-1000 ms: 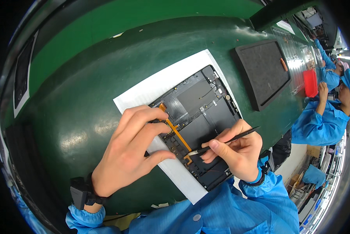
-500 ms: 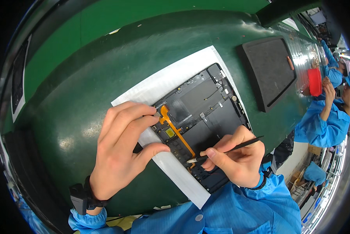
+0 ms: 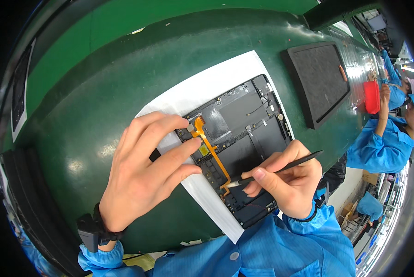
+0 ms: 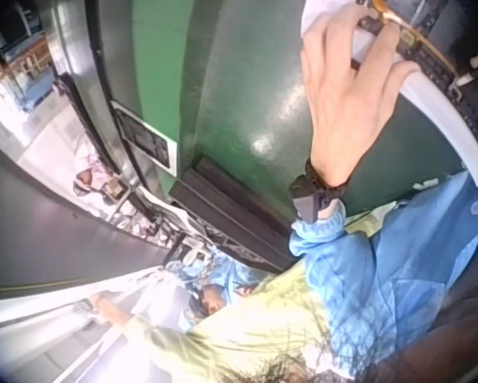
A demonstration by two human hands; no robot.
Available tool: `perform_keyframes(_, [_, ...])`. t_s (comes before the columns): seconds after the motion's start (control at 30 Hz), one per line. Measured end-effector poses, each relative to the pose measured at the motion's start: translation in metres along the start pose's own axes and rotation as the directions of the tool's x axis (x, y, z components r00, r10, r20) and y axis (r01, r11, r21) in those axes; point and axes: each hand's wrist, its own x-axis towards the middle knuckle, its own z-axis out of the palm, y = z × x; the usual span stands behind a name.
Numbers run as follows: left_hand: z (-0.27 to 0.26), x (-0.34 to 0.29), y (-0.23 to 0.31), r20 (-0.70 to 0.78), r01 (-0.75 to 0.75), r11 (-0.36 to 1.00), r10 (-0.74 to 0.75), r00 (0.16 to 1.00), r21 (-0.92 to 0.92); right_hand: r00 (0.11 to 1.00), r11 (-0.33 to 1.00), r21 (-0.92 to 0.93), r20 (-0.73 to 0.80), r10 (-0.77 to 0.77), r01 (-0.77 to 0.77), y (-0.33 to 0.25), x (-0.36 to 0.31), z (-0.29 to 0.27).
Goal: The person assembles internal components of a tablet by connecting ribbon cables and a battery, using tweezers and a black probe tool to manipulate the small parts.
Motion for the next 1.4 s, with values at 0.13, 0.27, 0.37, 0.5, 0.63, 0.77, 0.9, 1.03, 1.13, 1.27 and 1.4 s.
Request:
perform_keyframes(0.13, [0.003,0.0,0.0,-0.017,0.003,1.0,-0.003,1.0,-0.016,0.994,0.999,-0.043,0.107,0.038,-0.033,0.003,-0.001,-0.006])
perform_keyframes(0.27, [0.003,-0.001,-0.001,-0.023,0.011,1.0,-0.011,1.0,-0.024,0.995,0.996,-0.002,0.046,0.09,-0.09,0.008,-0.003,0.0])
perform_keyframes(0.37, [0.0,0.006,0.004,-0.018,0.018,1.0,-0.018,1.0,-0.009,0.999,0.999,0.025,0.034,0.031,-0.032,0.007,-0.003,-0.002])
perform_keyframes(0.5, [-0.002,0.011,0.007,0.039,0.07,0.995,-0.067,0.997,-0.077,1.0,1.0,0.021,0.029,0.008,-0.009,0.011,0.0,-0.002])
perform_keyframes(0.63, [0.014,-0.002,0.037,0.104,0.205,0.974,-0.215,0.971,0.097,0.999,1.0,0.019,0.029,0.024,-0.024,0.012,0.0,0.003])
perform_keyframes(0.77, [0.013,-0.004,0.04,0.18,0.187,0.965,-0.22,0.959,0.185,0.996,0.996,-0.018,-0.016,0.088,-0.089,0.007,-0.001,0.007])
perform_keyframes(0.9, [0.018,0.0,0.043,0.232,0.188,0.95,-0.247,0.941,0.248,0.998,0.995,-0.072,-0.02,0.067,-0.068,0.013,0.0,0.001])
perform_keyframes(1.03, [0.02,0.001,0.043,0.251,0.142,0.921,-0.243,0.937,0.364,0.992,0.992,-0.054,0.065,-0.106,0.109,0.016,0.005,-0.002])
perform_keyframes(1.13, [0.02,0.001,0.038,0.25,0.133,0.924,-0.232,0.94,0.357,0.992,0.991,-0.079,0.081,-0.097,0.104,0.015,0.002,-0.001])
perform_keyframes(1.27, [0.019,0.0,0.034,0.215,0.159,0.95,-0.22,0.951,0.27,0.996,0.995,-0.042,-0.024,-0.091,0.09,0.019,0.0,0.001])
perform_keyframes(1.4, [0.015,-0.009,0.035,0.132,0.087,0.962,-0.125,0.983,0.258,0.993,0.992,-0.059,-0.038,-0.115,0.112,0.015,-0.002,-0.001])
